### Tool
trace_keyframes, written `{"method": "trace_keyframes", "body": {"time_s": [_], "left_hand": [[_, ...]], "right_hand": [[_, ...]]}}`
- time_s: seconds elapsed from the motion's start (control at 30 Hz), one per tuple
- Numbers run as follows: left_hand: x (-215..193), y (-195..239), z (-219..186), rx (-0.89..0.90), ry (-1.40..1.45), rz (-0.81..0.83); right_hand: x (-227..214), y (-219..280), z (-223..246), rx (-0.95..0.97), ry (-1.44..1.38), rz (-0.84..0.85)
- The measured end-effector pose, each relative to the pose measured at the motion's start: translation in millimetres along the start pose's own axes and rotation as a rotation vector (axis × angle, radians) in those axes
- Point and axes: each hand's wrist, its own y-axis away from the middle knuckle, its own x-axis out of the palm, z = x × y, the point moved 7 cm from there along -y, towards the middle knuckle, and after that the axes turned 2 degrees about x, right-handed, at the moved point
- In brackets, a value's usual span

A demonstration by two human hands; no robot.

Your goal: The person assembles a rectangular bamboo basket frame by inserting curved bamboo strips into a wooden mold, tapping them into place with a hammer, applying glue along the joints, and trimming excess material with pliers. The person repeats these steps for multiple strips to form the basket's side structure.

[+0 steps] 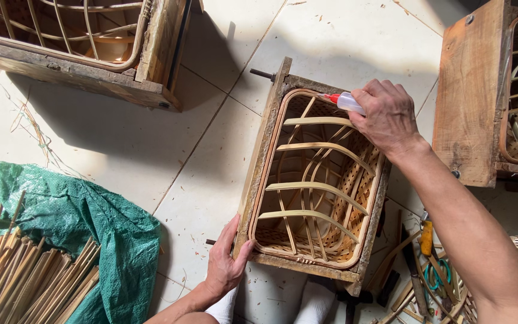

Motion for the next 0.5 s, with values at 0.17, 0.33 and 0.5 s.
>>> {"method": "trace_keyframes", "body": {"time_s": [0.17, 0.33, 0.5], "left_hand": [[0, 0, 3, 0.019, -0.003, -0.022], [1, 0, 2, 0.015, -0.009, -0.020], [2, 1, 0, -0.001, 0.011, -0.025]], "right_hand": [[-4, 22, -27, 0.131, -0.139, 0.057], [-15, 46, -34, 0.161, -0.125, -0.003], [-13, 47, -30, 0.130, -0.098, -0.007]]}}
